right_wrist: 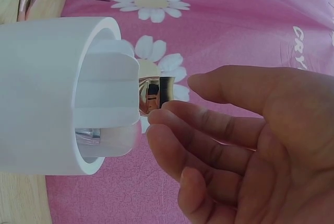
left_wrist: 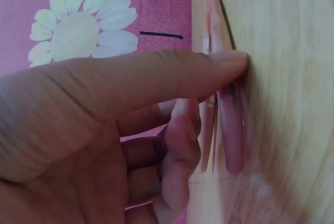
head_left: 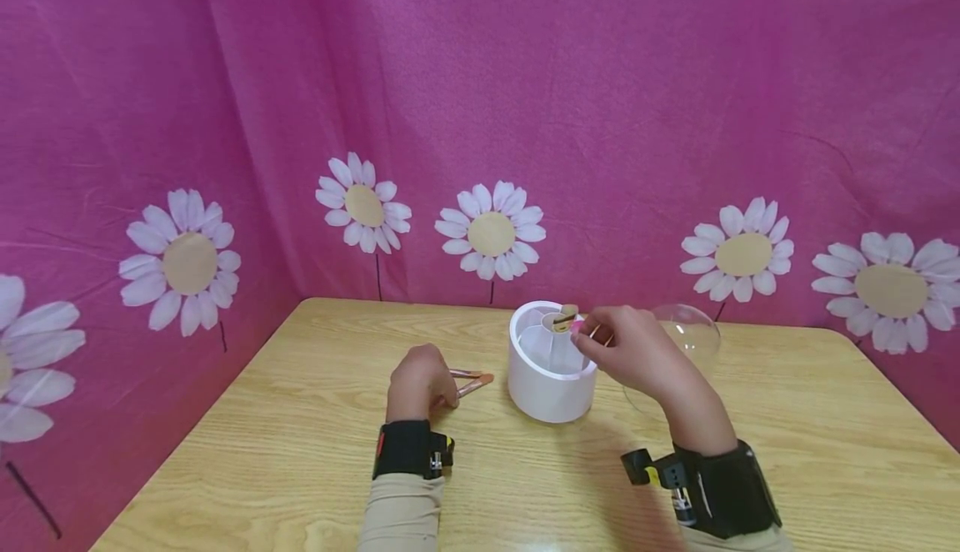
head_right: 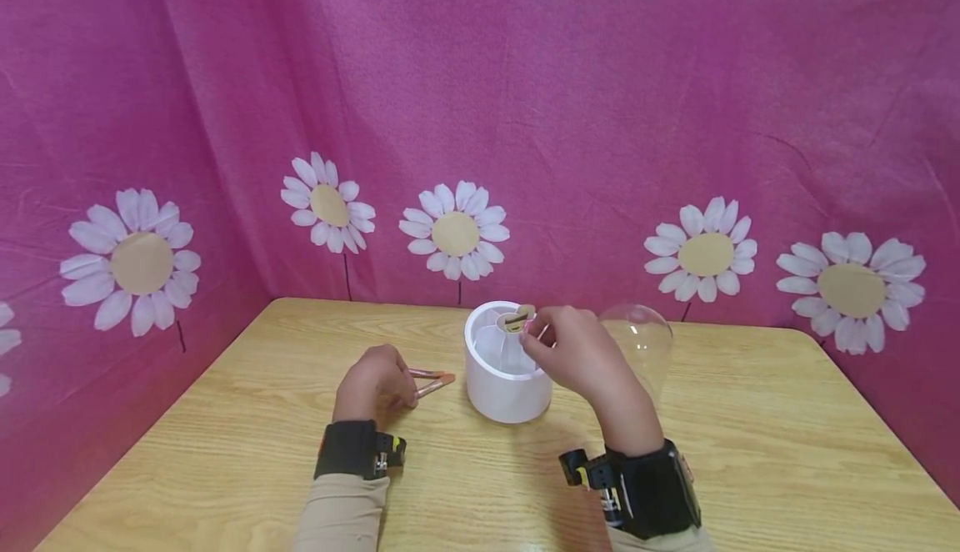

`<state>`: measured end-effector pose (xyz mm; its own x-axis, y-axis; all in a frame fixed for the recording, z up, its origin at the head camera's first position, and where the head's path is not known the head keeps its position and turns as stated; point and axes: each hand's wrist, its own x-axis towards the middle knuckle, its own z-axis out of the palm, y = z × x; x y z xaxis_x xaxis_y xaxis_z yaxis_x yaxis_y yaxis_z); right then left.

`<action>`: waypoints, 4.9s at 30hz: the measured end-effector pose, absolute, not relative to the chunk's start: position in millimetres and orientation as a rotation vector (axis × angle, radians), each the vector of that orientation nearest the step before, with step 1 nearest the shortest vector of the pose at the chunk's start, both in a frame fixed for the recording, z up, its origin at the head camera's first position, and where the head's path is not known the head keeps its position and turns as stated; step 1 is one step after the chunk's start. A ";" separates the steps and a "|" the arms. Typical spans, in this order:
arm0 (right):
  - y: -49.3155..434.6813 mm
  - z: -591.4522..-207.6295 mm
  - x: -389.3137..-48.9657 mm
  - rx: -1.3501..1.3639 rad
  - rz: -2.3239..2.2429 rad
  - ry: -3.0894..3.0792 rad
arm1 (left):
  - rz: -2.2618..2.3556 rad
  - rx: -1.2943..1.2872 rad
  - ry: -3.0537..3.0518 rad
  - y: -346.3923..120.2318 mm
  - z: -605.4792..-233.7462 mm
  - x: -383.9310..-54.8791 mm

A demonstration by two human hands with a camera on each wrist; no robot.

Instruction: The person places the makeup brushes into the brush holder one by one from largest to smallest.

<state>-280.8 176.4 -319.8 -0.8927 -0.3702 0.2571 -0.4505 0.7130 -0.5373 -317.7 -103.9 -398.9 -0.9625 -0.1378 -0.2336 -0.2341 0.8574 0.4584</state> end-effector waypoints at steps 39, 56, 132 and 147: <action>174.4 -321.8 -279.9 0.713 0.989 -2.629 | 1.812 0.499 2.647 -59.7 -334.2 -300.0; 175.2 -315.5 -273.3 0.671 1.076 -2.406 | 1.668 0.779 2.643 -16.1 -326.1 -288.6; 176.4 -325.0 -279.1 0.601 1.137 -2.537 | 0.890 0.465 2.971 -29.7 -333.7 -289.4; 176.2 -322.1 -278.7 0.657 1.020 -2.566 | 0.861 0.540 2.993 -31.1 -334.9 -292.2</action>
